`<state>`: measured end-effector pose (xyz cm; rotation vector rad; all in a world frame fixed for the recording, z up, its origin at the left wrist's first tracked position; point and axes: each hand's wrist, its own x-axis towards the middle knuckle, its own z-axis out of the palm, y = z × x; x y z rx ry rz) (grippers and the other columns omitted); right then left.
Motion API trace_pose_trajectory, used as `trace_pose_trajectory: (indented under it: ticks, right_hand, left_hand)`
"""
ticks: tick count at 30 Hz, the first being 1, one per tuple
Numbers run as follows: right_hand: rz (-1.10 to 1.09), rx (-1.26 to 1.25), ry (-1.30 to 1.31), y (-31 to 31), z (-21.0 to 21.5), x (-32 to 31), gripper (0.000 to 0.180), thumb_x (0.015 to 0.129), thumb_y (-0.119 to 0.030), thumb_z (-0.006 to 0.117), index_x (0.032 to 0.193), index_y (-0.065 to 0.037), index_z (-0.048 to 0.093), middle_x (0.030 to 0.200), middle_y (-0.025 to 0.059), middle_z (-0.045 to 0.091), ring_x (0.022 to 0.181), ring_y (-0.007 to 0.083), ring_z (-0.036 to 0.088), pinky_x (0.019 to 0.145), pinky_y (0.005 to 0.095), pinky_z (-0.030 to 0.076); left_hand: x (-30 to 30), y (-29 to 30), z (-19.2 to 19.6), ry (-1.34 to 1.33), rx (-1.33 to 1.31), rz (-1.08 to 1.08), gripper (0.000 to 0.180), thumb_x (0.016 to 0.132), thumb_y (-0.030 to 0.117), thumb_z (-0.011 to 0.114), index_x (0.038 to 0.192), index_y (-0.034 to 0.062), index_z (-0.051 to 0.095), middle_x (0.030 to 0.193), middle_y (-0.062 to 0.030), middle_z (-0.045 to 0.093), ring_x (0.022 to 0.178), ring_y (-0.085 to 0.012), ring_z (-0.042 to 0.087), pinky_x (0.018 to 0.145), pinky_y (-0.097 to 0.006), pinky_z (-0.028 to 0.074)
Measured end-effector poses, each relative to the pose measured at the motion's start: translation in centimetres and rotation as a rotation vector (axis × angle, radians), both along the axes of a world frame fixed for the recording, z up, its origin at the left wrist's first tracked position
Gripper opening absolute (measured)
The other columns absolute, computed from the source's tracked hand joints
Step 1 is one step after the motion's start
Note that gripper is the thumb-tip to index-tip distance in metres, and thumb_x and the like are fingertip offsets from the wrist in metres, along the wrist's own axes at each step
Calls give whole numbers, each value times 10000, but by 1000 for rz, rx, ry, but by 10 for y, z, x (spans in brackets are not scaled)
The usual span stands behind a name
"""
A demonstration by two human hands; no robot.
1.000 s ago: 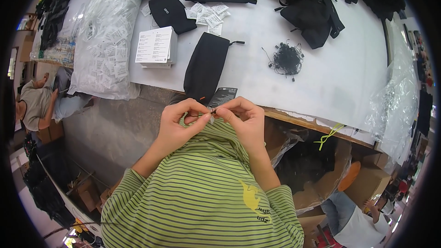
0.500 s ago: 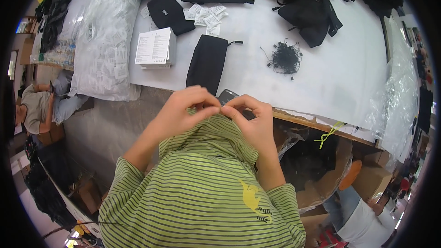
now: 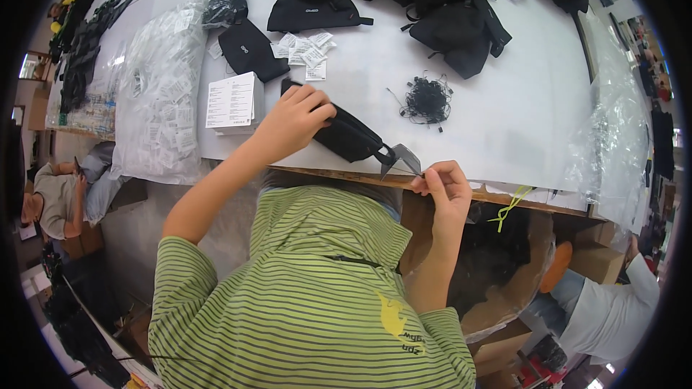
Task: Placing silica gel packets and small items into black protective pouches/sunglasses cases.
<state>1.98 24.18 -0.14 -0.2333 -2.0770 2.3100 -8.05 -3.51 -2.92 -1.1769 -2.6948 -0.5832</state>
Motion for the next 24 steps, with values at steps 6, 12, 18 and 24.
trace_pose_trajectory:
  ticks: [6,12,18,24]
  right_hand:
    - [46,99,-74,8,-4,-12,110,918,-136,588,877,-35,572,724,10,596,664,77,547,629,205,398]
    - [34,672,10,5,-3,-15,278,780,-202,724,995,-73,602,869,5,535,794,88,468,693,221,366]
    - [79,1075,216,-16,-21,-15,615,655,-261,804,1203,-160,543,1079,87,408,1024,279,389,945,451,299]
    - [-115,1055,253,-11,-37,-27,456,674,-114,763,1101,-126,600,1162,92,507,1126,275,439,940,396,336]
  left_hand:
    - [42,-12,-14,0,188,143,203,693,-2,668,866,28,567,866,-84,593,896,-267,570,828,-371,440]
    - [34,-16,-20,-5,213,122,197,699,8,671,880,-1,594,821,-105,584,825,-284,559,780,-366,452]
    - [27,-13,-21,21,174,66,166,727,47,666,867,-1,590,806,-101,575,816,-273,556,780,-362,450]
    - [22,-13,-21,28,167,114,174,754,71,659,889,5,570,801,-92,562,809,-263,559,774,-355,449]
